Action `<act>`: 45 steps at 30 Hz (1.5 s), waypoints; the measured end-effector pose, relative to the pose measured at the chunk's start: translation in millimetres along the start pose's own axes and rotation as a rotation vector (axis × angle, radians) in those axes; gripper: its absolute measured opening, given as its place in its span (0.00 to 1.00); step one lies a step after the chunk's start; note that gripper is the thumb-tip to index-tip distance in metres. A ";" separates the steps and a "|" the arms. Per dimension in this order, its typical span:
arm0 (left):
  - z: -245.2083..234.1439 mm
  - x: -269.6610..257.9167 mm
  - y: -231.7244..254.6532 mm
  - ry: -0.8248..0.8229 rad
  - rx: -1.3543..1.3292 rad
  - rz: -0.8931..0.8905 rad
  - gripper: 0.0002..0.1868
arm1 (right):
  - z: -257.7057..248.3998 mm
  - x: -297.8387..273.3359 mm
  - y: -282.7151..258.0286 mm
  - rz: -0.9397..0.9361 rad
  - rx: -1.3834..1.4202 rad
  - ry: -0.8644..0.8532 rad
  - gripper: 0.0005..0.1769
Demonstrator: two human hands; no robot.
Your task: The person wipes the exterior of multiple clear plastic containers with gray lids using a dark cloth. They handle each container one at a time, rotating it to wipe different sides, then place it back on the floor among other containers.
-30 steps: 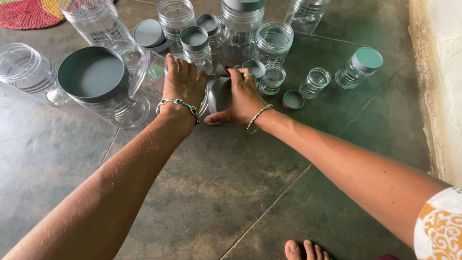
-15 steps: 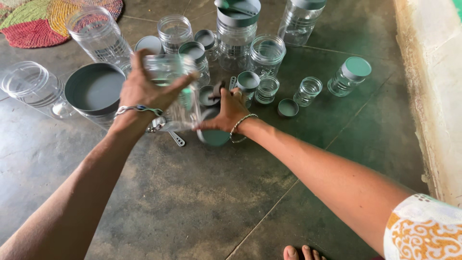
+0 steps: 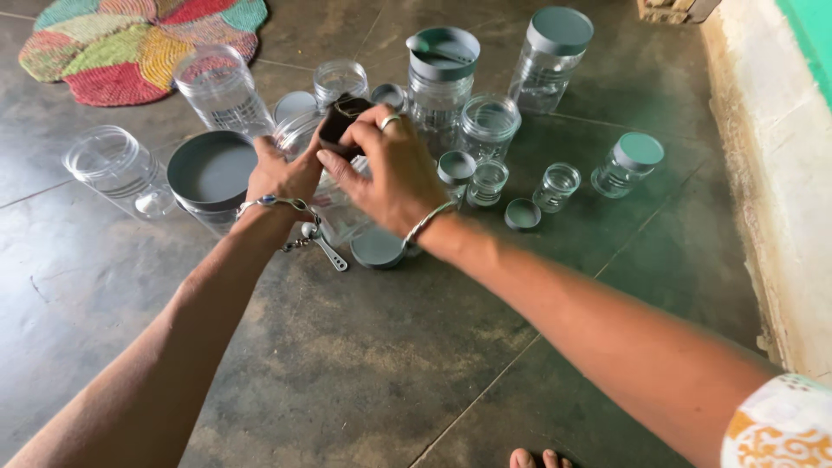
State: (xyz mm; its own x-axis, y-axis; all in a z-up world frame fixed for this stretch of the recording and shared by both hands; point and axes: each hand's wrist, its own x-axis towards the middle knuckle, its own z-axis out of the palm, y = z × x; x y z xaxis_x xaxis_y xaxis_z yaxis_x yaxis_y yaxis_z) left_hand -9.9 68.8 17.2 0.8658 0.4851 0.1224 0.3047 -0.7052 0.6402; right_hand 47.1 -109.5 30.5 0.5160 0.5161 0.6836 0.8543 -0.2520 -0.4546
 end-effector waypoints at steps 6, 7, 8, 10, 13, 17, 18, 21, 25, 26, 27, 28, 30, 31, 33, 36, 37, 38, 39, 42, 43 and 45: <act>-15.6 -13.9 20.2 -0.054 -0.758 -0.320 0.57 | -8.8 28.3 -20.1 0.388 0.247 -0.194 0.42; -19.8 -16.2 23.6 -0.086 -0.811 -0.368 0.58 | -13.9 38.3 -19.6 0.463 0.350 -0.283 0.49; -24.1 -18.2 26.1 -0.120 -0.863 -0.418 0.58 | -18.9 44.8 -19.5 0.539 0.454 -0.371 0.57; -28.6 -20.4 30.6 -0.104 -0.969 -0.383 0.54 | -32.1 49.8 -16.2 0.692 0.464 -0.510 0.58; -49.1 -17.5 27.0 0.038 -0.700 -0.188 0.45 | -42.1 52.9 -13.0 0.700 0.624 -0.621 0.49; -63.2 -8.2 25.4 0.041 0.014 -0.090 0.40 | -36.8 55.9 -15.5 0.615 0.666 -0.475 0.27; -59.5 -5.6 26.8 0.053 -0.006 -0.115 0.39 | -31.5 57.0 -19.1 0.473 0.483 -0.444 0.23; -36.2 3.3 32.8 0.048 -0.306 -0.304 0.37 | -18.8 53.2 -32.4 0.145 0.017 -0.388 0.15; -17.6 12.1 30.8 -0.063 -1.038 -0.645 0.33 | -17.7 33.1 -41.6 -0.019 -0.270 -0.459 0.15; -16.8 13.4 29.5 -0.082 -1.139 -0.681 0.31 | -17.8 30.9 -42.0 -0.061 -0.302 -0.474 0.16; -17.5 13.9 28.0 -0.109 -1.042 -0.591 0.29 | -18.2 29.4 -41.8 -0.080 -0.196 -0.496 0.17; -18.5 11.6 25.6 -0.134 -0.944 -0.507 0.26 | -18.1 27.5 -41.8 -0.096 -0.086 -0.519 0.19; -19.8 6.4 24.2 -0.141 -0.920 -0.447 0.23 | -18.4 27.7 -40.1 -0.062 0.059 -0.468 0.21; -20.2 3.8 24.9 -0.124 -0.995 -0.470 0.22 | -19.0 29.0 -38.8 -0.011 0.094 -0.394 0.21; -21.2 -1.4 26.7 -0.110 -1.058 -0.479 0.21 | -19.7 30.2 -36.3 -0.003 0.142 -0.219 0.20; -22.0 -0.4 33.2 -0.132 -1.018 -0.402 0.21 | -21.1 31.4 -29.2 -0.093 0.138 0.011 0.17; -23.5 0.1 33.4 -0.145 -0.993 -0.362 0.21 | -19.2 30.7 -27.4 -0.086 0.117 0.038 0.18; -24.9 1.7 33.4 -0.158 -0.970 -0.319 0.21 | -17.1 31.7 -24.7 -0.080 0.096 0.066 0.19; -24.6 4.2 34.1 -0.186 -0.975 -0.300 0.22 | -13.9 33.2 -22.0 -0.051 0.128 -0.018 0.19; -16.0 8.1 33.2 -0.231 -1.004 -0.270 0.25 | -4.9 39.1 -12.6 0.066 0.116 -0.208 0.21; -11.6 8.4 31.6 -0.211 -1.025 -0.274 0.26 | -3.6 44.0 -8.1 0.117 0.041 -0.233 0.20; -2.0 15.2 31.1 -0.139 -0.931 -0.227 0.31 | -3.5 59.8 2.1 0.225 -0.075 -0.296 0.18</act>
State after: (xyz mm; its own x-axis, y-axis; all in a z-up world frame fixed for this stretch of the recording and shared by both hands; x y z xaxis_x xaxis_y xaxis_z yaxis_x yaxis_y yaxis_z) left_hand 12.0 55.3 40.5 0.8827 0.4514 -0.1306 0.0858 0.1184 0.9892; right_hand 79.9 -82.1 72.4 0.6605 0.6521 0.3721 0.7293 -0.4394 -0.5245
